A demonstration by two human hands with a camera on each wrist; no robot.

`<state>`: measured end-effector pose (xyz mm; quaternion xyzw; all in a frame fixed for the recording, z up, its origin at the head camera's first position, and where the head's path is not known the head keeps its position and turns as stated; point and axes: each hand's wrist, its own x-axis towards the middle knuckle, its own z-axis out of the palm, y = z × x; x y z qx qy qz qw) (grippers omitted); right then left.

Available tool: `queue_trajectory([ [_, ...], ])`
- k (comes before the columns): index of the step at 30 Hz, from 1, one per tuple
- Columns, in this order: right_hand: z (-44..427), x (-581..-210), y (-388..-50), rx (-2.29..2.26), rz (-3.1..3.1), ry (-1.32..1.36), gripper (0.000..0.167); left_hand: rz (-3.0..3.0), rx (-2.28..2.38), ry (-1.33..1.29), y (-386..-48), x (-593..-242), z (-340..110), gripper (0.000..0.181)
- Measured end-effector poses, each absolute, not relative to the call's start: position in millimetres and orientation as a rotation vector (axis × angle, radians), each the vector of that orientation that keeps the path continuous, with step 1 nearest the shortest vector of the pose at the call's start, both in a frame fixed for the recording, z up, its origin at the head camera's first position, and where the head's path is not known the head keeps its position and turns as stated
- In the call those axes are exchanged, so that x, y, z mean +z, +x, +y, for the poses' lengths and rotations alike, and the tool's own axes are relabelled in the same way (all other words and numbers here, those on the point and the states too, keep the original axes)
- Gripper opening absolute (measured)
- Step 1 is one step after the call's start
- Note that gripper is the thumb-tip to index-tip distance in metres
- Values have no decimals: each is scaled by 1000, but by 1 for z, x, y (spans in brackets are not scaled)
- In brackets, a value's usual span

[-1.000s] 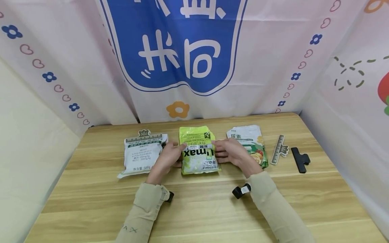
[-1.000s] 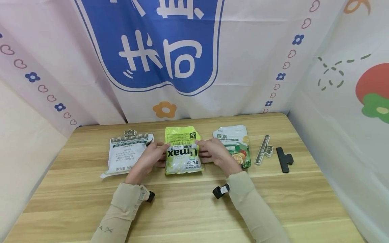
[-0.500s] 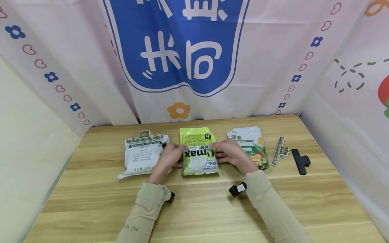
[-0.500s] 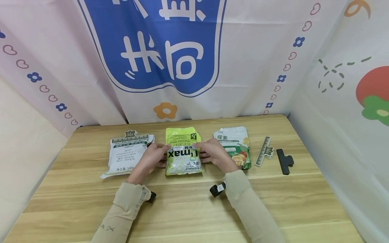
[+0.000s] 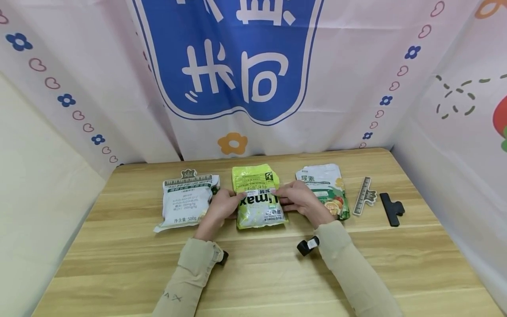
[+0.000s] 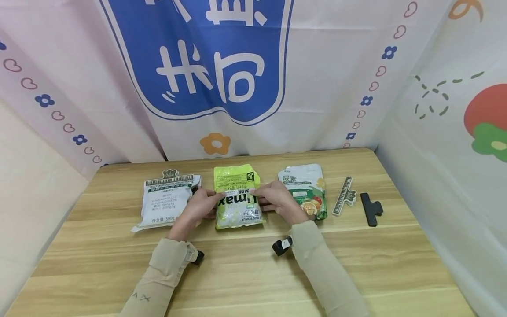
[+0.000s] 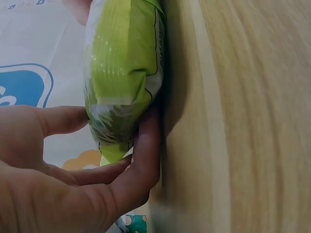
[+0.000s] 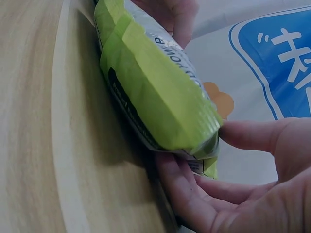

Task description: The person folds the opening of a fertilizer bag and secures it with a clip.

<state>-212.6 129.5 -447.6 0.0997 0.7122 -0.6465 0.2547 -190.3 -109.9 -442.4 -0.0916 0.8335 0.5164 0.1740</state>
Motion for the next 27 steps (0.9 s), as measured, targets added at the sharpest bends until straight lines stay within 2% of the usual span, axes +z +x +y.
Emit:
queue_trajectory([
  [9, 128, -448, -212, -1738, 1953, 250, 51, 2348, 1447, -225, -188, -441, -112, 29],
  [17, 128, -449, -211, -1739, 1941, 270, 58, 2344, 1432, -226, -188, -443, -112, 49],
  [27, 129, -449, -211, -1762, 1913, 259, 61, 2361, 1430, -193, -188, -441, -113, 51],
])
